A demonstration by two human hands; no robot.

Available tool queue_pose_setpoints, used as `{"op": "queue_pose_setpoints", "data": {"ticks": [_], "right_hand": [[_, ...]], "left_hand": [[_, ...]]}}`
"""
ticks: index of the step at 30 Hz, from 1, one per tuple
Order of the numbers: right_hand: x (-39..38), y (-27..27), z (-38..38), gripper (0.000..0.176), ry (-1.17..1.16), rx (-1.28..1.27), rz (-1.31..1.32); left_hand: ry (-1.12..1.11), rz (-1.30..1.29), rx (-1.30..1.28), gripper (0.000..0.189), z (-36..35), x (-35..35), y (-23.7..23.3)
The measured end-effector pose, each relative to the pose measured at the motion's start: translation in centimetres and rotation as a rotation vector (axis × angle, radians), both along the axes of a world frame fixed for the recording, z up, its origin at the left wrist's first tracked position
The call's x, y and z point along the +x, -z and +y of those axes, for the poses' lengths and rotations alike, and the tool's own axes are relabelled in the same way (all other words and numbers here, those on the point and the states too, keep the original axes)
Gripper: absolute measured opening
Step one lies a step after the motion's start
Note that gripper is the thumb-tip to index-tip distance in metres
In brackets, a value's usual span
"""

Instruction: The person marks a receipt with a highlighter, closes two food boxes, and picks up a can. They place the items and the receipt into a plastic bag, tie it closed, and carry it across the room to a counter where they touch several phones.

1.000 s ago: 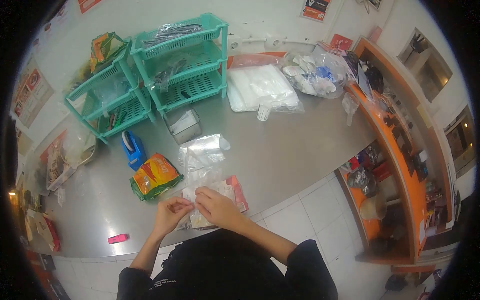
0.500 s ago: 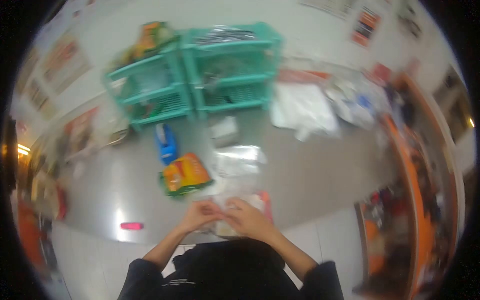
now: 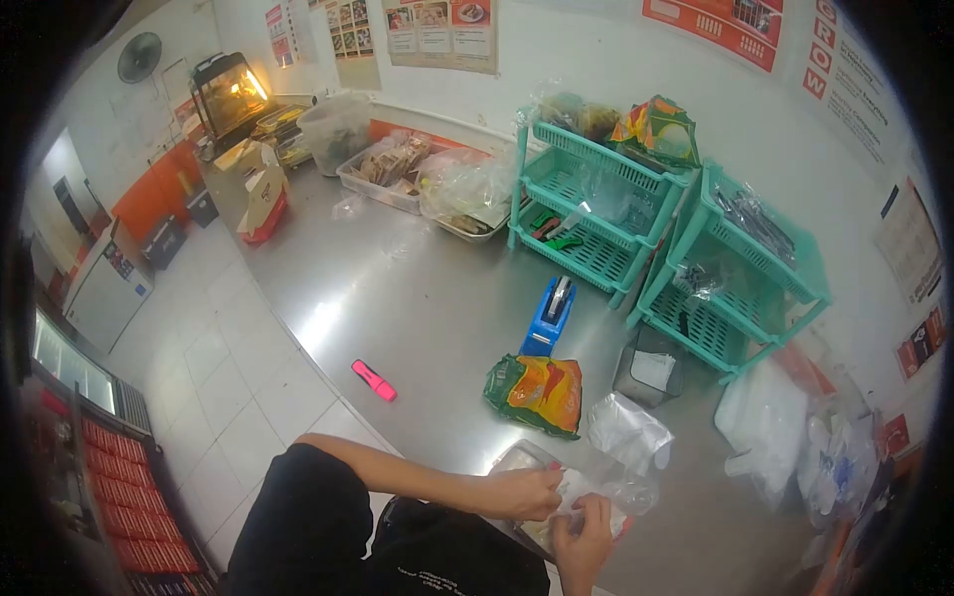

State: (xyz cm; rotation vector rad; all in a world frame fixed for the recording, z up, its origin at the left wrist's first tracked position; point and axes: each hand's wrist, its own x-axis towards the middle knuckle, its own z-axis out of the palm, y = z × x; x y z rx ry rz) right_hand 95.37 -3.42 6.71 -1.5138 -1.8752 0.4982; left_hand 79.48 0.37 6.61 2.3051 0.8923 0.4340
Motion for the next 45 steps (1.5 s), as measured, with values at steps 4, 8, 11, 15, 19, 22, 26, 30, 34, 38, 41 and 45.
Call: {"op": "queue_pose_setpoints", "data": {"ticks": [4,8,11,15,19,22,26,30,34,38,41,45], "right_hand": [[1.4,-2.7,0.3,0.028,-0.088,-0.332,0.075],[1.6,-5.0,0.9,0.048,-0.226,0.09,-0.464],[2.0,-0.7,1.2,0.051,-0.048,-0.051,-0.532],[4.6,-2.0,0.0,0.043,-0.105,-0.205,-0.355],[13.1,-3.5,-2.2,0.042,0.189,-0.167,-0.183],[21.4,-4.2,-4.6,0.039,0.428,-0.217,-0.093],[33.6,-2.7,-7.5,0.032,0.788,-0.245,0.067],[47.3,2.7,-8.8,0.03,1.205,-0.053,0.29],[56.9,3.6,-6.5,0.029,1.266,0.123,0.196],[60.9,1.7,-4.2,0.034,1.278,0.057,-0.048],[60.3,2.2,-4.5,0.047,1.187,0.029,-0.133],[56.9,5.0,-6.0,0.052,1.082,0.216,-0.14]], "left_hand": [[-0.135,-0.29,-0.13,0.012,-0.4,-1.4,1.9],[-0.5,-0.195,-0.024,0.032,-1.7,-5.2,3.3],[-0.479,-0.418,-0.449,0.044,-3.4,-6.0,8.3],[-0.556,-0.426,-0.694,0.042,-3.6,-4.2,5.2],[-0.36,-0.448,-0.769,0.039,-1.8,1.5,3.6],[-0.24,-0.508,-0.825,0.038,-0.3,8.8,4.2],[-0.085,-0.361,-0.789,0.041,2.2,18.6,5.1],[-0.076,-0.295,-0.479,0.053,6.9,30.2,4.9],[-0.295,-0.191,0.361,0.059,14.3,39.5,8.5],[-0.306,-0.034,-0.002,0.054,14.9,43.9,6.7],[0.016,-0.278,-0.147,0.046,11.6,50.5,0.2],[0.151,-0.689,0.262,0.04,14.7,65.2,-3.3]]}}
